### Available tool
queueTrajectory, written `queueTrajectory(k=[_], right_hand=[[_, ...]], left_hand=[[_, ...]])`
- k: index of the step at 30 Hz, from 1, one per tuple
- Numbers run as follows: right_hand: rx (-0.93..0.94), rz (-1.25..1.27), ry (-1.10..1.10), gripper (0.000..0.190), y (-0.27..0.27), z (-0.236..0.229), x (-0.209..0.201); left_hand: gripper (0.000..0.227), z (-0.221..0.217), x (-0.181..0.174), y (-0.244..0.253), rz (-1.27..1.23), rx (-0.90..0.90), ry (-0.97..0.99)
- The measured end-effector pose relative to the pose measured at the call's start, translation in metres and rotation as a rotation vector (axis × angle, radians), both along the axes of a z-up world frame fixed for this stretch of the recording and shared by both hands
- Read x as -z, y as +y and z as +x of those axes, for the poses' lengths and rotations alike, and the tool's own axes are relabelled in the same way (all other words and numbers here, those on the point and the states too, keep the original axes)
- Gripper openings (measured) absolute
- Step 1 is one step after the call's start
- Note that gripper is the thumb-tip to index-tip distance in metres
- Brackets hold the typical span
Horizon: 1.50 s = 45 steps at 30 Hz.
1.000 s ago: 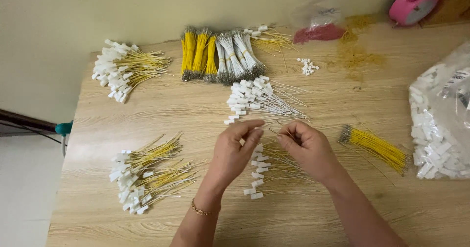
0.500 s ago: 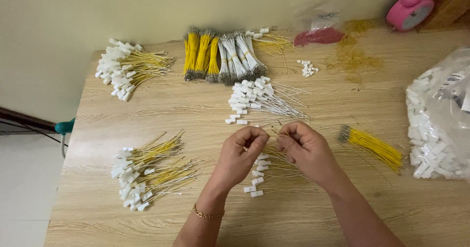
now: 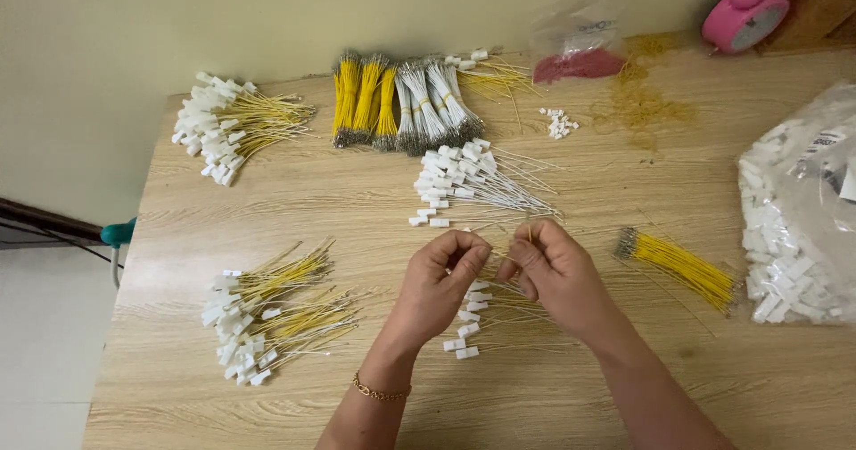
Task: Insert wires into plastic connector housings to assemble wire harnesses.
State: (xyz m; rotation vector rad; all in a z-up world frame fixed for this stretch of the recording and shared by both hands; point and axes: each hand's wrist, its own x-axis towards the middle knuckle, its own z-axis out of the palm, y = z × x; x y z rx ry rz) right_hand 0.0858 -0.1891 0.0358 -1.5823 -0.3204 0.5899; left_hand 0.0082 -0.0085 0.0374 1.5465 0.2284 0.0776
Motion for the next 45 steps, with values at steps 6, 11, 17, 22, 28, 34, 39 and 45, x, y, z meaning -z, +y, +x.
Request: queueTrajectory(k=[6,11,17,22,28,34,39,45], right_hand=[[-0.048,-0.118,-0.185,0.015,-0.001,-0.001,0.009],[-0.004,-0.329,-0.204,0.015,0.004,-0.006,-0.031],[-0.02,-0.363,-0.415,0.013,0.003,-0.007,-0.041],[-0.032,-0.358,-0.411,0.013,0.004,-0.007,-0.046],[-0.074,-0.411,-0.395,0.014,0.005,-0.005,-0.047],[-0.074,-0.237,-0.318,0.015,0.004,-0.003,-0.029],[-0.091,-0.282,-0.315,0.013,0.006,-0.004,-0.026],[-0.107,-0.35,-0.482,0.013,0.01,-0.004,-0.028]], left_hand=[[0.014,0.0,0.004,0.0,0.028,-0.001,-0.017],[0.016,0.002,0.006,0.005,-0.084,-0.035,0.036],[0.019,0.001,0.021,0.014,-0.22,0.013,0.02],[0.018,0.001,0.028,0.016,-0.288,0.014,0.025],[0.017,0.0,0.029,0.015,-0.349,0.056,-0.016],[0.018,0.001,0.031,0.016,-0.398,0.014,-0.016],[0.016,0.003,0.033,0.015,-0.41,-0.006,-0.013],[0.012,0.002,0.029,0.011,-0.34,0.025,0.016]])
